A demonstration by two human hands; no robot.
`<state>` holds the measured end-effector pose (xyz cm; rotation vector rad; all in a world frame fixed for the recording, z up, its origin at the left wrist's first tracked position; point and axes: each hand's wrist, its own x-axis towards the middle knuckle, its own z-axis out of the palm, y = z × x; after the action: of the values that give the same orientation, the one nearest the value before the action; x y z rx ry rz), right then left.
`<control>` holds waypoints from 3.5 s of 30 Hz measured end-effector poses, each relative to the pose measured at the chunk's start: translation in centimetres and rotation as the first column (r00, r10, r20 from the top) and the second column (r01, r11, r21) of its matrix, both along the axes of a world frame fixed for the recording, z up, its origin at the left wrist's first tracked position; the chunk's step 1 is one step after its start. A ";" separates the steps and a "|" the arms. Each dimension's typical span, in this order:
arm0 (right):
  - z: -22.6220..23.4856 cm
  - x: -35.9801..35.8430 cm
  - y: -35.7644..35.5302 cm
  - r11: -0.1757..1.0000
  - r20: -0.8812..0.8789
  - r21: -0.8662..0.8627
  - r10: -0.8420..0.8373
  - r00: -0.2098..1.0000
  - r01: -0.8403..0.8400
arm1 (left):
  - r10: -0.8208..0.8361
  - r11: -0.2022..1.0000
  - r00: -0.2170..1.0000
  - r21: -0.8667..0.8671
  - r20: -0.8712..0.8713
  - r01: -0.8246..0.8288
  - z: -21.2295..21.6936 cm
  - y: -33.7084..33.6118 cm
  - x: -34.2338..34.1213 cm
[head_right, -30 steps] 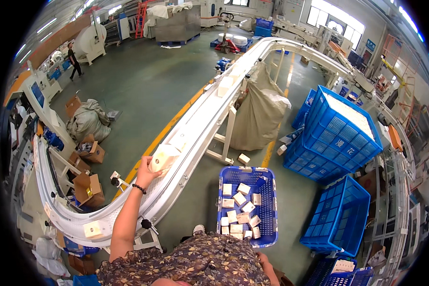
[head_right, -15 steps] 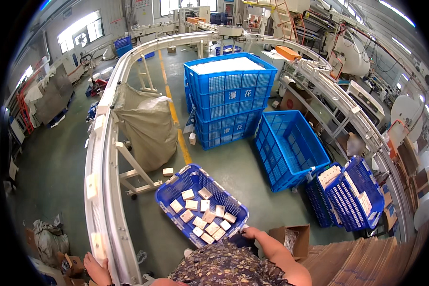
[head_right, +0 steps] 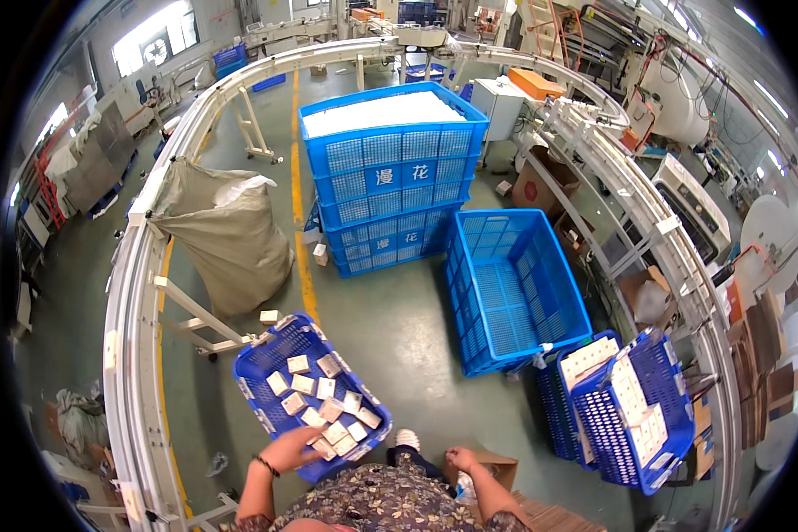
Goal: The person picks up rows of small white boxes from a large blue crate and places them onto a curved conveyor belt system in a factory setting.
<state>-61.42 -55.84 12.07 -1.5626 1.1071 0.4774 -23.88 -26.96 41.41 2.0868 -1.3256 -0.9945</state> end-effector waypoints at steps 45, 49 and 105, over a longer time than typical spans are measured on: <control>29.0 87.9 -102.8 0.288 0.104 -0.957 0.285 0.953 0.018 | 0.869 0.487 0.433 -0.257 0.242 -0.835 -5.4 -54.1 80.0; 25.6 91.2 -101.8 0.343 0.044 -0.939 0.236 0.971 -0.041 | 0.750 0.506 0.473 0.059 0.462 -0.860 -7.1 -58.1 87.6; 18.7 93.0 -78.3 0.651 0.404 -0.560 0.755 0.517 -0.513 | 0.978 0.109 0.121 0.080 0.170 -0.991 -2.8 -50.1 47.6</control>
<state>31.61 -134.13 30.80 -2.2695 0.0329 0.1930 23.74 -77.09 38.63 2.4038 0.4361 -0.3316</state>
